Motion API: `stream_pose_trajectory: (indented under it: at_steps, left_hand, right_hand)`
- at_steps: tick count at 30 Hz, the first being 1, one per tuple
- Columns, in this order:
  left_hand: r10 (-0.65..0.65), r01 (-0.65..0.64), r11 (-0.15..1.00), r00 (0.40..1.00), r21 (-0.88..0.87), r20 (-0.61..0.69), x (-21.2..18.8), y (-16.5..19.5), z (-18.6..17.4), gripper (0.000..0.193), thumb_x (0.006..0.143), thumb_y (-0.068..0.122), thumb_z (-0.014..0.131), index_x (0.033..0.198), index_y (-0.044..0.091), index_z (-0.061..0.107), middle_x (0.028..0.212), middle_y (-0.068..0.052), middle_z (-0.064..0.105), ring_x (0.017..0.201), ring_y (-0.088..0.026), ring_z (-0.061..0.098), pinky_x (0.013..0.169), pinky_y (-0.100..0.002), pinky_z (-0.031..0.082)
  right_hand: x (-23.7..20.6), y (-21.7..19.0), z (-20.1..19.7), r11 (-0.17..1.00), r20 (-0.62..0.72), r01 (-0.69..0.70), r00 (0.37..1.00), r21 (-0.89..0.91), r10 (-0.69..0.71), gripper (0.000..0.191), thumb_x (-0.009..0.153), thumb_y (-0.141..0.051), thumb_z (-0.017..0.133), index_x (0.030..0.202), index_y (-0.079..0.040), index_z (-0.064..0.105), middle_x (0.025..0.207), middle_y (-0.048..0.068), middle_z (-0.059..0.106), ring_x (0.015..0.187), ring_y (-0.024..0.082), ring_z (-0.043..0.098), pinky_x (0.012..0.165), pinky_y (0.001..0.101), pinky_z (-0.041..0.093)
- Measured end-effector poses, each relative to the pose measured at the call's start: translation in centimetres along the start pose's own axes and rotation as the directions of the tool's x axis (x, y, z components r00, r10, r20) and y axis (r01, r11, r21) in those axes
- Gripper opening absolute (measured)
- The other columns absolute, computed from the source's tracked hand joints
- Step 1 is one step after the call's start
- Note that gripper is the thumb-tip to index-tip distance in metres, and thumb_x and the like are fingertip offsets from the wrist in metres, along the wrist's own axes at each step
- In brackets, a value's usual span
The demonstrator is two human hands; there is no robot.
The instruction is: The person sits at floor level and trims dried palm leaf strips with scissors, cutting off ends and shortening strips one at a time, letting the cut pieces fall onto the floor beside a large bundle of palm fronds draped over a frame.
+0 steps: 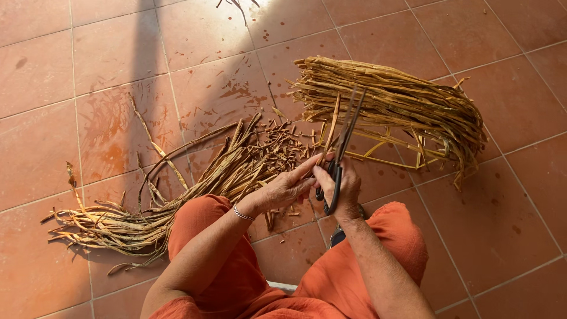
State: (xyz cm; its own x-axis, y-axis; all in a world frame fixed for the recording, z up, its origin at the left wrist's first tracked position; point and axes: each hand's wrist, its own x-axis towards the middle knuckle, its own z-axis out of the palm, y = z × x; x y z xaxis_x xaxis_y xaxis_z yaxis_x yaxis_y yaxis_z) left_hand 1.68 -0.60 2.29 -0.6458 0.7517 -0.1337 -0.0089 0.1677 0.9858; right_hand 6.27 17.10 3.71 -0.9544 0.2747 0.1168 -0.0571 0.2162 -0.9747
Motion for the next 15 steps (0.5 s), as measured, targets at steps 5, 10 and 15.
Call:
stream_pose_trajectory:
  at_steps: [5, 10, 15]
  left_hand:
    - [-0.015, 0.013, 0.999, 0.998, 0.033, 0.065, 0.4, -2.3, -0.5, 0.08, 0.091, 0.027, 0.077, 0.156, 0.021, 0.032, 0.087, 0.002, 0.068, 0.076, -0.009, 0.065, 0.07, -0.029, 0.057]
    - [-0.144, 0.11, 0.943, 0.986, 0.314, 0.088, 1.4, -7.5, -1.9, 0.034, 0.091, 0.021, 0.081, 0.116, 0.003, 0.068, 0.083, -0.006, 0.066, 0.077, -0.015, 0.062, 0.071, -0.035, 0.054]
    - [-0.172, 0.135, 0.931, 0.982, 0.338, 0.08, 1.3, -11.2, -3.9, 0.03, 0.086, 0.023, 0.08, 0.11, 0.008, 0.07, 0.087, -0.007, 0.074, 0.079, -0.016, 0.068, 0.071, -0.036, 0.056]
  right_hand:
    - [1.5, -1.2, -2.8, 0.974, -0.217, 0.079, 0.976, 0.213, -0.032, 0.03, 0.086, -0.002, 0.074, 0.112, -0.001, 0.058, 0.086, 0.009, 0.071, 0.063, 0.015, 0.07, 0.057, 0.029, 0.061]
    - [2.9, -2.4, -9.2, 0.942, -0.371, 0.142, 0.928, 0.306, -0.019, 0.032, 0.09, -0.001, 0.072, 0.118, -0.002, 0.057, 0.095, 0.01, 0.067, 0.071, 0.017, 0.068, 0.064, 0.0294, 0.06]
    - [4.4, -0.2, -17.2, 0.908, -0.487, 0.255, 0.871, 0.333, -0.066, 0.036, 0.095, 0.006, 0.071, 0.125, -0.002, 0.053, 0.109, 0.009, 0.065, 0.076, 0.016, 0.065, 0.071, 0.0287, 0.059]
